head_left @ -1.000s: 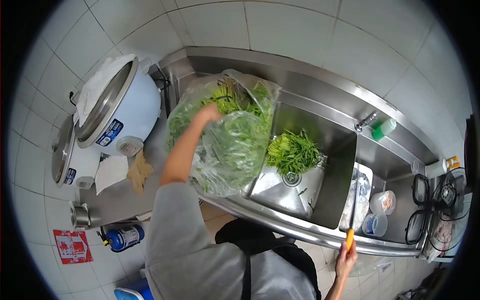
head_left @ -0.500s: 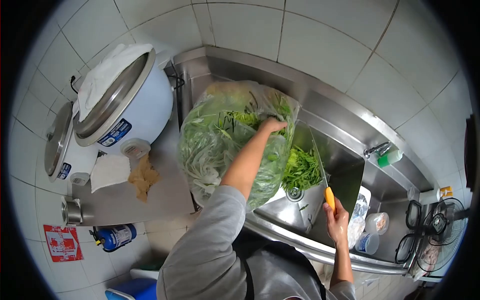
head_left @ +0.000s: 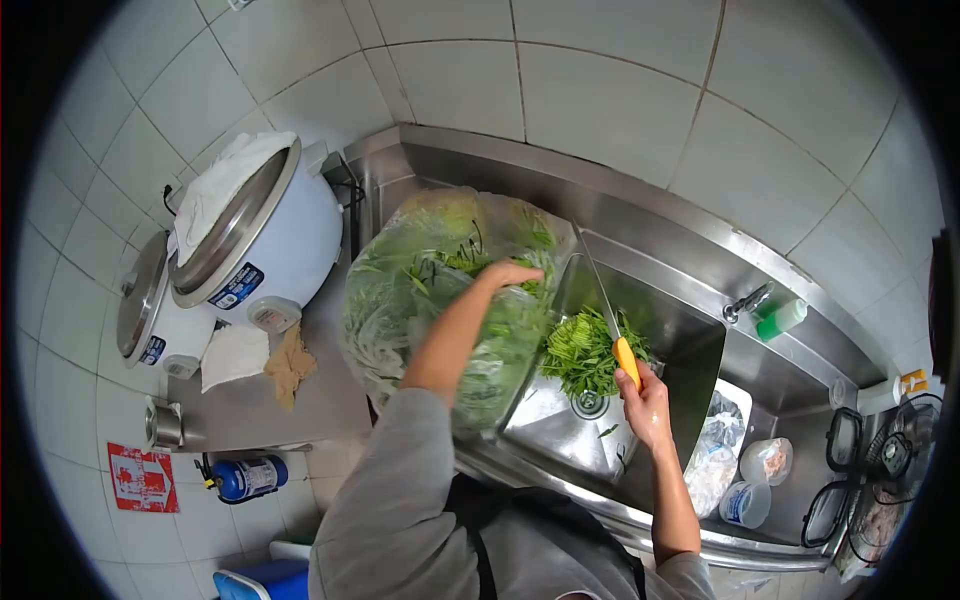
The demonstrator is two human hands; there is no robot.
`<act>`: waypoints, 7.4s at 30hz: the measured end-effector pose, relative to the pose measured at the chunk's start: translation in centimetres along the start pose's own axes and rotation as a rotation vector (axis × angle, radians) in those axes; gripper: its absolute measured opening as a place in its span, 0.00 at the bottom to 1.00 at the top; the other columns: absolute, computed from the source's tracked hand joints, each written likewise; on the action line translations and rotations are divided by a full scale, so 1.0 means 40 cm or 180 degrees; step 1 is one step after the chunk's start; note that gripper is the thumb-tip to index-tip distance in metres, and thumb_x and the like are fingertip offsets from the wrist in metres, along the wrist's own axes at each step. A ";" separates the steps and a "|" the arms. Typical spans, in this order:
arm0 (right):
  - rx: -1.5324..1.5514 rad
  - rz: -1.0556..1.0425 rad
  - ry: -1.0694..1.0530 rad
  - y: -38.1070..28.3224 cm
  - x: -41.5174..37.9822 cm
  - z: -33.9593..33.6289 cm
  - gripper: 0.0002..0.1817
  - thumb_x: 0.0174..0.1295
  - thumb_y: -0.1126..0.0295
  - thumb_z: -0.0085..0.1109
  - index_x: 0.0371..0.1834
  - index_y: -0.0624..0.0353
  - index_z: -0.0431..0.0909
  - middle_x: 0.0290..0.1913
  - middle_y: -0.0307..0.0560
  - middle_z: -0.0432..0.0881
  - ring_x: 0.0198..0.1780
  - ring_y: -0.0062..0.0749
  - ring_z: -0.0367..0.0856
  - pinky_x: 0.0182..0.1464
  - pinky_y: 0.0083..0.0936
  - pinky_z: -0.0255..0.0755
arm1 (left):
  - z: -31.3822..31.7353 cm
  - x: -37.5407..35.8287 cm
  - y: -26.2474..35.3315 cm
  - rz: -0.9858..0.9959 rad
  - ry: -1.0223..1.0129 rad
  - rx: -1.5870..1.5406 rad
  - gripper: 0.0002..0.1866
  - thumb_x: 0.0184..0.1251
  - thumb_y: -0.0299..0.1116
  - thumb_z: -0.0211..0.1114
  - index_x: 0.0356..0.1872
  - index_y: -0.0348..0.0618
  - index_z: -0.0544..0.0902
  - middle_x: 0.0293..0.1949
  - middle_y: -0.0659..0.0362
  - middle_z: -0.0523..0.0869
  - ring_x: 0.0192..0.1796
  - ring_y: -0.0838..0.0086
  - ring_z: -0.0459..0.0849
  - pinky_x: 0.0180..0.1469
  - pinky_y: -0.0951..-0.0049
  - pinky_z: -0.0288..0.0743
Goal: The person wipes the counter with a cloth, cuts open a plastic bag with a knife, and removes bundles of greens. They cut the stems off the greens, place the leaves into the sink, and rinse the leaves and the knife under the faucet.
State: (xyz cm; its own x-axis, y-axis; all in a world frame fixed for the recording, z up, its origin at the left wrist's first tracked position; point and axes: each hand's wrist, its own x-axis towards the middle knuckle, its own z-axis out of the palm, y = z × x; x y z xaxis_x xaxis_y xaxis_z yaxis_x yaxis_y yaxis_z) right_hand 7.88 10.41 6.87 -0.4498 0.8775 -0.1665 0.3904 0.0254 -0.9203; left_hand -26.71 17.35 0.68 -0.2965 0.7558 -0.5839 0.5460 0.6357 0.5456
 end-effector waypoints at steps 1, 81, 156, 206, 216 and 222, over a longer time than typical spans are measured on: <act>-0.0053 -0.0067 -0.0064 0.004 0.005 -0.016 0.20 0.62 0.59 0.53 0.49 0.64 0.73 0.15 0.36 0.66 0.18 0.16 0.60 0.20 0.20 0.56 | -0.019 -0.012 -0.009 -0.0012 0.0147 0.0081 0.46 0.38 0.60 0.64 0.55 0.31 0.72 0.60 0.42 0.68 0.61 0.57 0.69 0.59 0.63 0.65; -0.3458 -0.1476 -0.1853 0.089 0.614 0.126 0.22 0.64 0.53 0.44 0.53 0.56 0.63 0.30 0.56 0.79 0.34 0.52 0.81 0.35 0.44 0.75 | 0.120 -0.072 -0.137 -0.0047 0.1158 -0.0129 0.48 0.34 0.43 0.69 0.59 0.26 0.58 0.49 0.41 0.76 0.52 0.58 0.75 0.54 0.69 0.68; -0.3552 -0.0368 0.0898 -0.169 -0.089 -0.211 0.17 0.63 0.59 0.48 0.45 0.61 0.63 0.15 0.52 0.76 0.17 0.47 0.77 0.17 0.37 0.71 | 0.520 -0.316 0.406 0.2376 0.1876 -0.3852 0.45 0.46 0.35 0.74 0.59 0.28 0.54 0.53 0.46 0.67 0.55 0.61 0.68 0.60 0.64 0.60; -0.2662 -0.0929 0.0061 -0.026 0.071 -0.148 0.17 0.61 0.54 0.50 0.43 0.55 0.70 0.24 0.60 0.78 0.29 0.57 0.77 0.31 0.48 0.71 | -0.029 -0.339 0.191 0.1825 0.2850 -0.0563 0.08 0.58 0.30 0.56 0.32 0.39 0.83 0.21 0.54 0.81 0.20 0.77 0.74 0.25 0.74 0.68; -0.2909 -0.1525 -0.0757 -0.163 0.214 0.151 0.20 0.62 0.53 0.46 0.45 0.59 0.71 0.28 0.57 0.80 0.33 0.51 0.81 0.36 0.41 0.75 | -0.086 -0.303 -0.250 -0.0359 0.1041 0.1267 0.22 0.53 0.38 0.61 0.44 0.29 0.76 0.47 0.37 0.76 0.47 0.48 0.78 0.49 0.59 0.72; -0.3264 -0.1250 -0.0598 -0.174 0.262 0.148 0.18 0.62 0.55 0.47 0.42 0.59 0.70 0.28 0.56 0.81 0.33 0.51 0.81 0.34 0.42 0.75 | -0.133 -0.182 -0.121 0.0293 0.1970 0.0601 0.29 0.56 0.42 0.61 0.53 0.30 0.69 0.52 0.37 0.72 0.52 0.49 0.75 0.53 0.59 0.70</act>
State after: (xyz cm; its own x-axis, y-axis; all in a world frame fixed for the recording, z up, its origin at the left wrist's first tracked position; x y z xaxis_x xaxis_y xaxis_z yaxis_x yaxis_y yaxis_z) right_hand -4.30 16.59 9.45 -0.7683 0.6373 -0.0586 0.6339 0.7452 -0.2070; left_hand -31.36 9.61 5.50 -0.6076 0.7924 -0.0552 0.7021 0.5682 0.4291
